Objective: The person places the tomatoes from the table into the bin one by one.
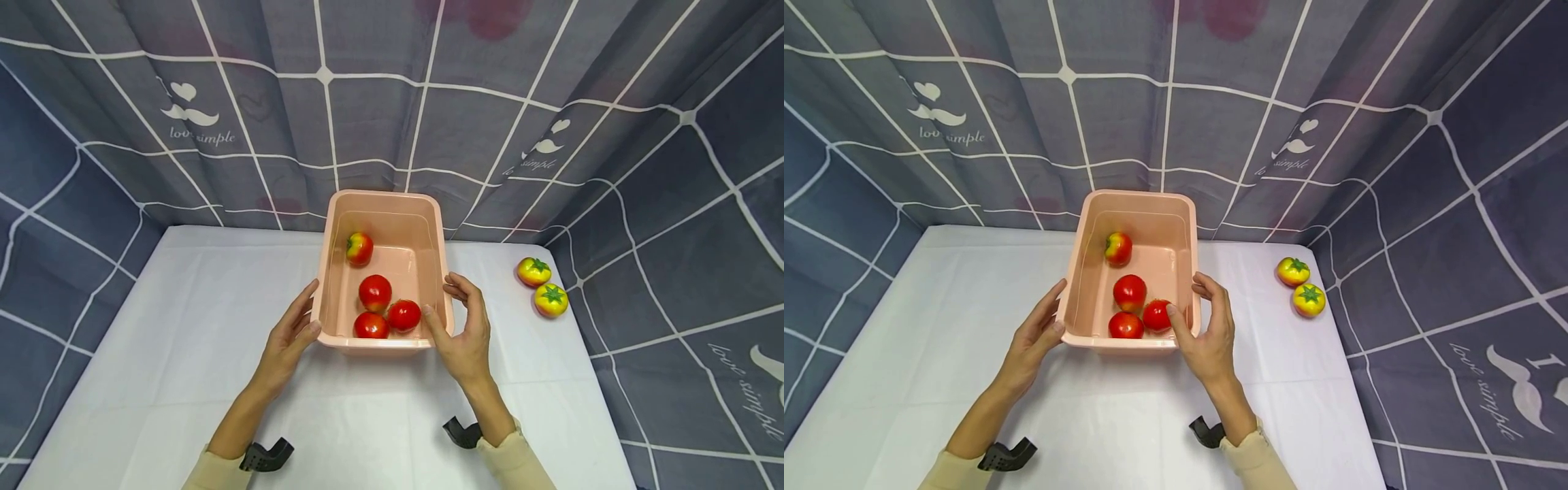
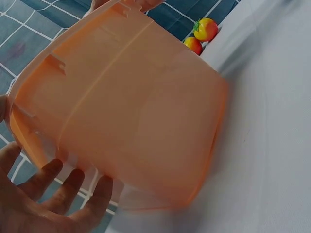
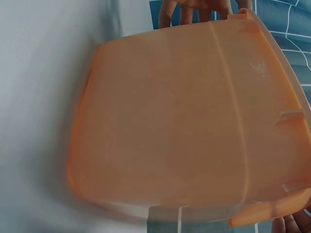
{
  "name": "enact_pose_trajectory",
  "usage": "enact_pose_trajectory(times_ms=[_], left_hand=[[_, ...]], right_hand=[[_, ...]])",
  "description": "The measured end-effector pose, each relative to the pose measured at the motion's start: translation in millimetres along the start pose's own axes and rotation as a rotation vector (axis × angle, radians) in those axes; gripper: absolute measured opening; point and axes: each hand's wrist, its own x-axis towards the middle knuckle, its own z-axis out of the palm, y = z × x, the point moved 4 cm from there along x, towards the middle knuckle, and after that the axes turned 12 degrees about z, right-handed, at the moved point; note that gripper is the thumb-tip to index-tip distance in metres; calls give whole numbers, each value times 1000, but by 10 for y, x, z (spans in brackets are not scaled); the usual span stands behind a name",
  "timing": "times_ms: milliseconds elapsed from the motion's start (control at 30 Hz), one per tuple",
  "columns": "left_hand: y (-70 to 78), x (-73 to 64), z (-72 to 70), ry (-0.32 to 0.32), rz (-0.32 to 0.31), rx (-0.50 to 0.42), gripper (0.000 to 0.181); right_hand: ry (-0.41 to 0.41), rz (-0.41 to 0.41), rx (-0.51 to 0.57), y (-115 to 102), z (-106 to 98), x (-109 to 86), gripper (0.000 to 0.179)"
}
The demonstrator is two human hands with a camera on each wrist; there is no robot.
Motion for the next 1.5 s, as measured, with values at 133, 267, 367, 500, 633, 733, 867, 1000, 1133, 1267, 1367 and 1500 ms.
enact_pose_trajectory(times_ms=[133, 267, 367, 500, 633, 733, 867, 1000, 1133, 1267, 1367, 1500], left_hand=[[-13, -8, -4, 2, -15, 15, 68], [-19, -12, -5, 3, -25, 21, 68], [-21, -14, -8, 4, -25, 16, 68], [-19, -19, -13, 6, -25, 15, 67], [-17, -22, -15, 5, -24, 12, 67], [-20, -22, -15, 0, -19, 5, 67], [-24, -23, -14, -7, -10, 2, 68], [-16, -21, -8, -6, -7, 6, 68], [-12, -14, -1, -3, -6, 13, 68], [-15, -11, 2, -1, -9, 13, 68], [-9, -8, 5, -2, -9, 14, 68], [-9, -9, 4, 2, -8, 17, 68]], right_hand=[[4, -5, 18, 4, -2, -9, 64], [10, -15, 35, 10, -3, -18, 63], [13, -21, 47, 16, -4, -22, 62], [11, -25, 62, 30, -15, -25, 61], [21, -30, 86, 61, -52, -15, 59], [42, -26, 94, 94, -97, 4, 57], [77, -13, 62, 113, -174, 21, 56], [109, -1, 39, 51, -269, 21, 51], [147, 19, 6, 33, -386, 7, 48], [203, 29, -62, 164, -529, 0, 48], [252, 51, -111, 397, -665, 18, 49], [305, 106, -160, 780, -859, 52, 49]])
